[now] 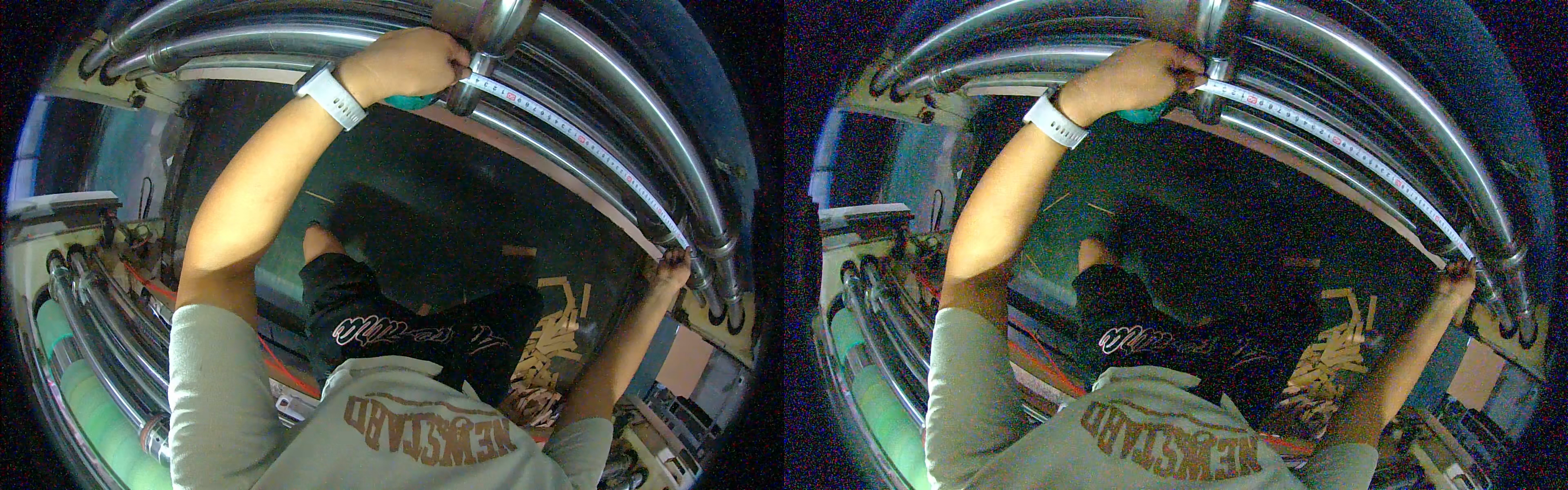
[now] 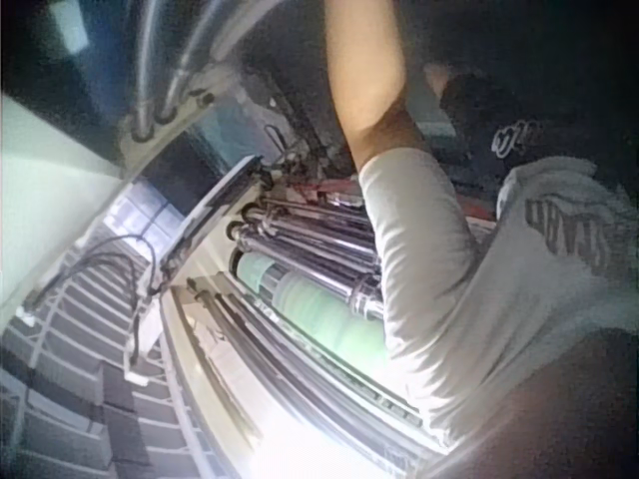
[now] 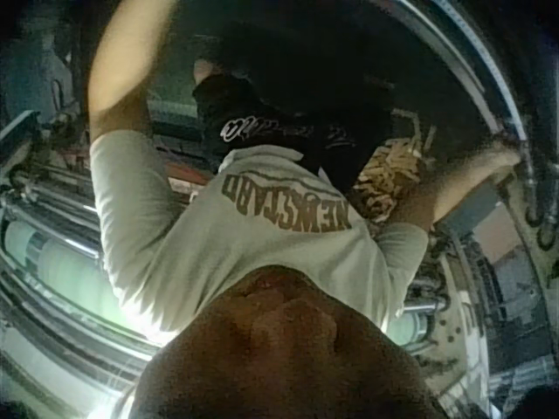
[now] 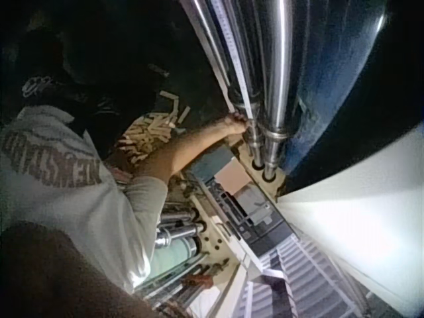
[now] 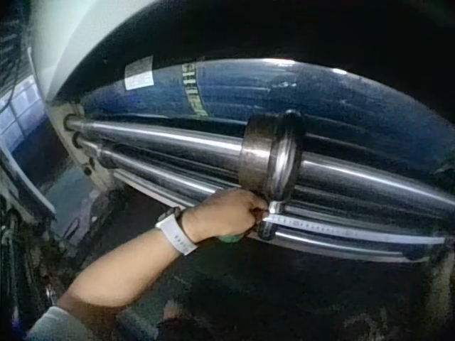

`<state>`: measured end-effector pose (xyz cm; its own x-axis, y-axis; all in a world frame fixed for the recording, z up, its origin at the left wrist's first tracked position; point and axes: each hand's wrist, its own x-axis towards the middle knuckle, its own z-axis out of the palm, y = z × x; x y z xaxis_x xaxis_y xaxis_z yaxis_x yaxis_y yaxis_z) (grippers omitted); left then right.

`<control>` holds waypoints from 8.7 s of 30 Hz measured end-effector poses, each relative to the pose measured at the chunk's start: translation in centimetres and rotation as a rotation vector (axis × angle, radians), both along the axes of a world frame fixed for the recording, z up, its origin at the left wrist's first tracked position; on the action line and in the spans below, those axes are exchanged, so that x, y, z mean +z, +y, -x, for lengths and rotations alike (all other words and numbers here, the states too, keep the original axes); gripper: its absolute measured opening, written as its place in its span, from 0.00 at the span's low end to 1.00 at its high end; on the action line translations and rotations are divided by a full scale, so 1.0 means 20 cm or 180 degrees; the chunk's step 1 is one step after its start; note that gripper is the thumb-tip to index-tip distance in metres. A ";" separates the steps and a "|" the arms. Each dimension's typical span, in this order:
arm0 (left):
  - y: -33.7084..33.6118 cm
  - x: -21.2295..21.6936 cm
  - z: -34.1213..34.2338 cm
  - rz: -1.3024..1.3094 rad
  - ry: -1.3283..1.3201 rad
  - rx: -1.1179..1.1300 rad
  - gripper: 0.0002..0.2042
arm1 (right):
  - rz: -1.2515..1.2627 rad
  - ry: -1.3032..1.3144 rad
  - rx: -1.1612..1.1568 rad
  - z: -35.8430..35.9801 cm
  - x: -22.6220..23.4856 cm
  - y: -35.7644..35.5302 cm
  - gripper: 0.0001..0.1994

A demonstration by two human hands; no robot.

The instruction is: The person uses a tape measure to measure the length of a series of parallel metal pipes mounted overhead. They extend the tape measure along the pipes, hold it in place with one hand, and appear to mark or note measurements with the other hand. The camera angle is low, looking up at the pipes and the person's arms.

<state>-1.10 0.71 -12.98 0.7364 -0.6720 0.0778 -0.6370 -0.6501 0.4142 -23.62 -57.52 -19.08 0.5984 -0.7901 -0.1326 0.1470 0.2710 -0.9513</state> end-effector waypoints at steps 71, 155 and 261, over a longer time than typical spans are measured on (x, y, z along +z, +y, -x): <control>-0.06 -0.10 -0.07 -0.0418 0.0608 0.1226 0.14 | -0.0598 -0.1198 -0.1037 -0.10 -0.07 0.25 0.06; -0.09 -0.04 -0.01 0.0335 0.1436 0.1000 0.09 | 0.0977 -0.0572 -0.0973 -0.04 -0.16 0.13 0.06; 0.27 0.82 -0.04 -0.0130 0.1564 -0.0210 0.08 | 0.1395 -0.0569 -0.0997 -0.04 0.58 0.45 0.08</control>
<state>-0.36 6.19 3.34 0.6352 -0.7138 -0.2951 -0.4133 -0.6369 0.6508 -22.77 -48.47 -7.55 0.3097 -0.8919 0.3295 0.3259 -0.2260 -0.9180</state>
